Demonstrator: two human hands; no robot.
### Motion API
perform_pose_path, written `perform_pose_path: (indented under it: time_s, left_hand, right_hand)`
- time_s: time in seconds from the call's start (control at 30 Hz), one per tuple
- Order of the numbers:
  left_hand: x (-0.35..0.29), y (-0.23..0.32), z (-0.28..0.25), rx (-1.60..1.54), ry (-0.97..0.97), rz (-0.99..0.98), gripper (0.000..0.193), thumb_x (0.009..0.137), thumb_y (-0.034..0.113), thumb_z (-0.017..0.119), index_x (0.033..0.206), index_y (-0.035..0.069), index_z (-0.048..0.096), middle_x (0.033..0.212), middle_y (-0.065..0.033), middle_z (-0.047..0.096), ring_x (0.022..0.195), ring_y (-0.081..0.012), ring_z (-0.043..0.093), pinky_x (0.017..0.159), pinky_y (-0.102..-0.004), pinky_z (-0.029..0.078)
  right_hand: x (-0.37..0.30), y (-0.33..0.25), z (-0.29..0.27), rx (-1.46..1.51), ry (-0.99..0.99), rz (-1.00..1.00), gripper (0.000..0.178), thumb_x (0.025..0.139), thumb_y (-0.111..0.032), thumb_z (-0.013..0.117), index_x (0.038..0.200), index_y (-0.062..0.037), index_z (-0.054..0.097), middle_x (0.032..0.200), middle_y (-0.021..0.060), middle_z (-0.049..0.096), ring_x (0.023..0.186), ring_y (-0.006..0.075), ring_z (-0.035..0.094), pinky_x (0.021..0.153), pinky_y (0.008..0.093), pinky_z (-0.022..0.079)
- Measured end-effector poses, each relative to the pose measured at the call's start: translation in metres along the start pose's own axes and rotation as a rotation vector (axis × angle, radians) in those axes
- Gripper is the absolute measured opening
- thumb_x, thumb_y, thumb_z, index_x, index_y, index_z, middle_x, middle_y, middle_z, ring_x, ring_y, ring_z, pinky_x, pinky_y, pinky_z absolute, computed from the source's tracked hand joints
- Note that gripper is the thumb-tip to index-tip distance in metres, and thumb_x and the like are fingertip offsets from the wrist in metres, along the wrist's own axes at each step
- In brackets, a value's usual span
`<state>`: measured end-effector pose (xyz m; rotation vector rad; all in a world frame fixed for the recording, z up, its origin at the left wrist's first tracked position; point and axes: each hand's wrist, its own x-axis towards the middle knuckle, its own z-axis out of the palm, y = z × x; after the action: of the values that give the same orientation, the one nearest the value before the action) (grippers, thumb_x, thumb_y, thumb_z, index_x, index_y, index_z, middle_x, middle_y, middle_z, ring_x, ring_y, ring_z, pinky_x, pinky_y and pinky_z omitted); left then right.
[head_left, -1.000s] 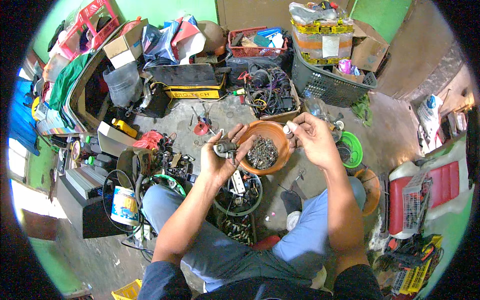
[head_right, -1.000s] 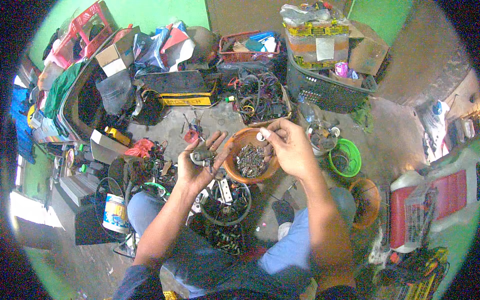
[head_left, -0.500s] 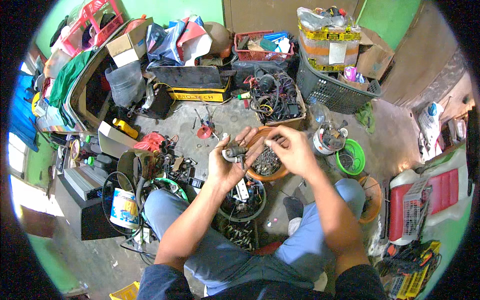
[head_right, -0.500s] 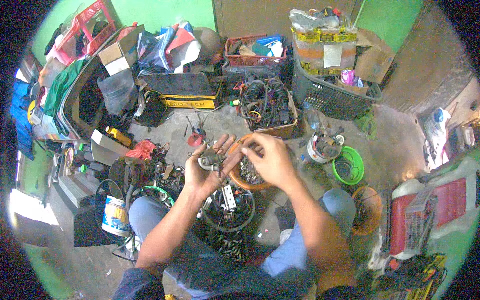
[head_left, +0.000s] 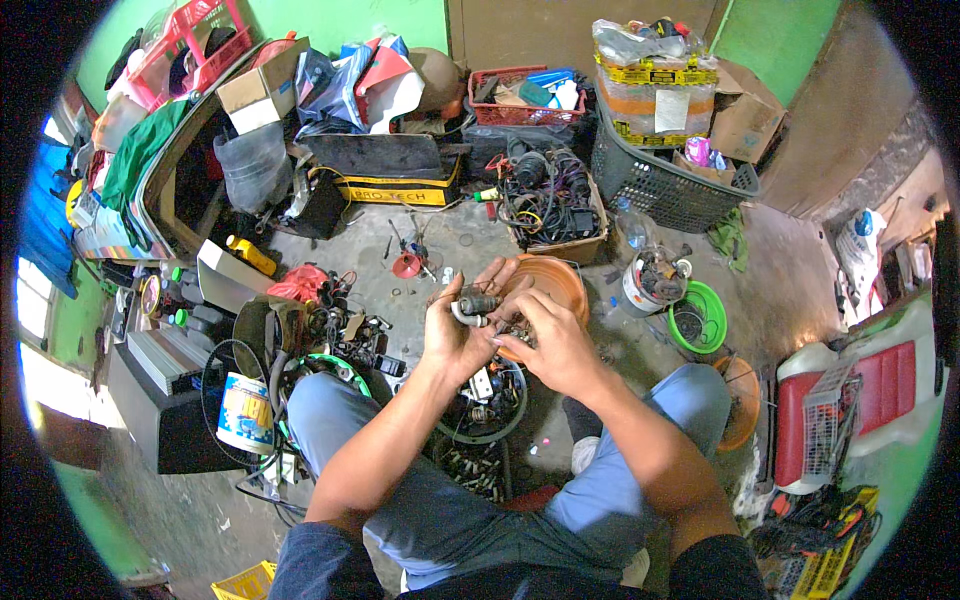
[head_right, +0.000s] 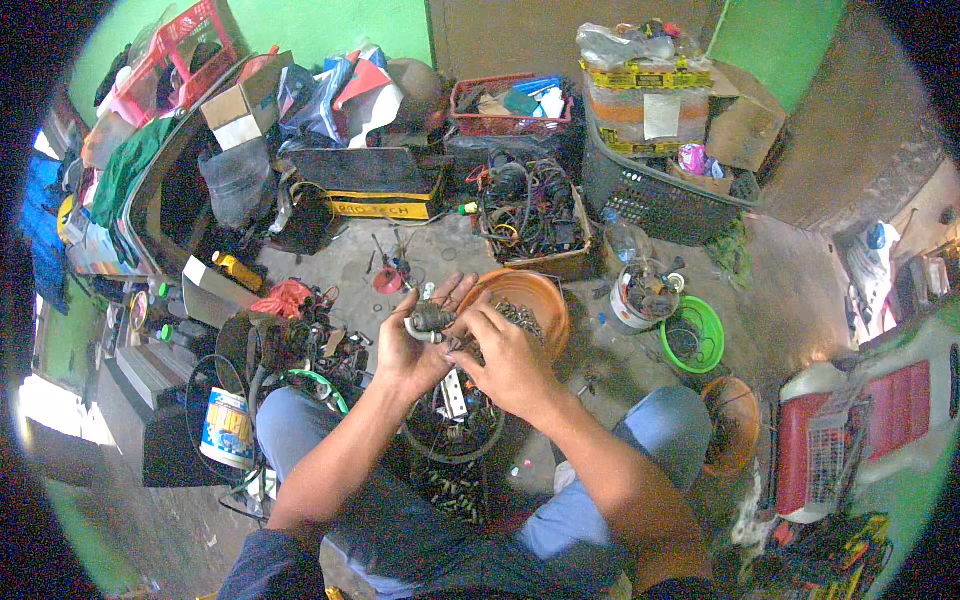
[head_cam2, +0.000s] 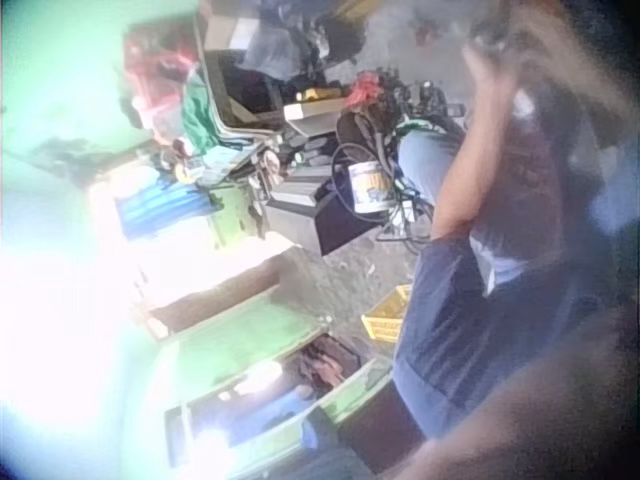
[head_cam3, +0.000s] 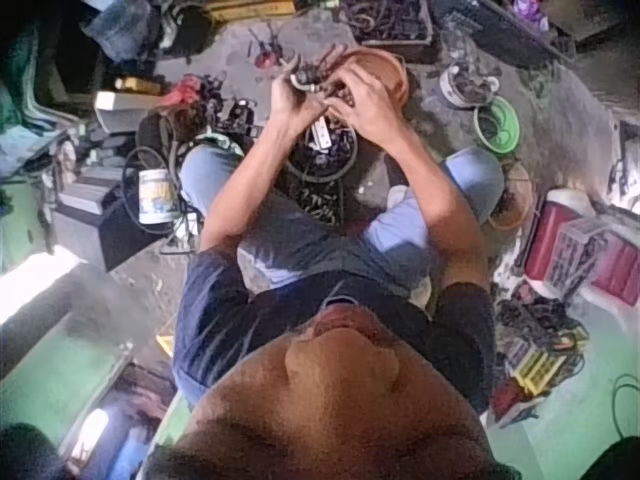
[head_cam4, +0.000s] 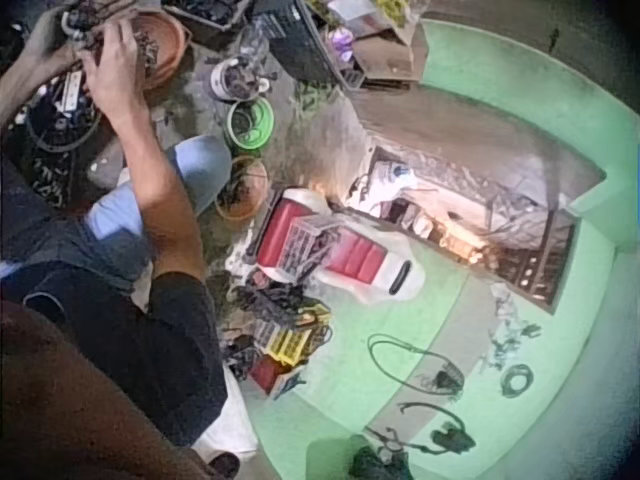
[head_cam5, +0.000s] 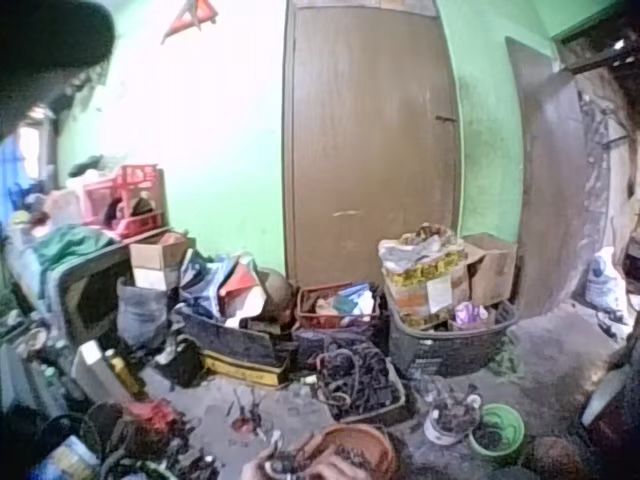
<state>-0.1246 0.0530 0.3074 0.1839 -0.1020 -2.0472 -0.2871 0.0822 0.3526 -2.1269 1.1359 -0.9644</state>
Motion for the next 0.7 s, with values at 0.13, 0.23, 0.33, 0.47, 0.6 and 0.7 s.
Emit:
perform_pose_path:
  time_s: [0.13, 0.23, 0.33, 0.47, 0.6, 0.7]
  left_hand:
    - [0.002, -0.003, -0.003, -0.002, 0.003, -0.001, 0.061, 0.101, 0.041, 0.036, 0.146, 0.000, 0.033, 0.150, -0.0168, 0.040, 0.142, -0.0361, 0.033, 0.118, -0.0486, 0.026]
    - [0.003, -0.005, -0.003, 0.000, 0.002, -0.001, 0.061, 0.101, 0.041, 0.037, 0.146, 0.000, 0.032, 0.149, -0.0167, 0.041, 0.141, -0.0360, 0.034, 0.118, -0.0487, 0.027]
    - [0.003, -0.006, -0.001, 0.013, 0.007, -0.008, 0.060, 0.101, 0.041, 0.038, 0.146, 0.000, 0.033, 0.149, -0.0164, 0.041, 0.141, -0.0361, 0.035, 0.117, -0.0487, 0.028]
    - [0.003, -0.008, 0.002, 0.006, 0.052, 0.005, 0.060, 0.100, 0.041, 0.040, 0.146, 0.002, 0.034, 0.149, -0.0159, 0.043, 0.140, -0.0364, 0.037, 0.115, -0.0486, 0.031]
    - [0.002, -0.008, 0.007, -0.019, 0.049, -0.005, 0.059, 0.103, 0.038, 0.033, 0.147, -0.001, 0.031, 0.150, -0.0171, 0.040, 0.142, -0.0364, 0.032, 0.118, -0.0501, 0.027]
    - [0.002, -0.009, 0.006, 0.000, 0.049, -0.017, 0.059, 0.102, 0.037, 0.034, 0.146, -0.001, 0.032, 0.150, -0.0175, 0.040, 0.142, -0.0367, 0.032, 0.118, -0.0497, 0.027]
  right_hand:
    - [-0.004, -0.001, -0.006, 0.001, -0.045, 0.063, 0.024, 0.080, -0.006, 0.074, 0.098, 0.0013, 0.059, 0.095, 0.0188, 0.063, 0.091, 0.0369, 0.064, 0.077, 0.0420, 0.051]
    - [-0.007, 0.002, -0.007, -0.004, 0.040, -0.045, 0.024, 0.080, -0.006, 0.074, 0.098, 0.0011, 0.060, 0.094, 0.0171, 0.064, 0.089, 0.0359, 0.065, 0.076, 0.0411, 0.051]
    - [-0.008, 0.001, -0.008, 0.004, 0.130, -0.072, 0.025, 0.078, -0.005, 0.075, 0.097, 0.0010, 0.060, 0.093, 0.0160, 0.064, 0.090, 0.0341, 0.065, 0.078, 0.0403, 0.051]
    - [-0.007, -0.003, -0.016, -0.008, 0.197, -0.123, 0.026, 0.076, -0.004, 0.077, 0.096, 0.0010, 0.060, 0.093, 0.0149, 0.064, 0.090, 0.0332, 0.065, 0.079, 0.0400, 0.052]
    - [-0.009, 0.001, -0.023, -0.063, 0.210, -0.110, 0.028, 0.077, -0.009, 0.076, 0.098, -0.0007, 0.060, 0.097, 0.0153, 0.061, 0.093, 0.0357, 0.062, 0.082, 0.0424, 0.050]
    - [-0.009, 0.003, -0.029, -0.119, 0.228, -0.079, 0.029, 0.078, -0.013, 0.076, 0.100, -0.0024, 0.061, 0.099, 0.0152, 0.060, 0.096, 0.0367, 0.061, 0.084, 0.0436, 0.050]
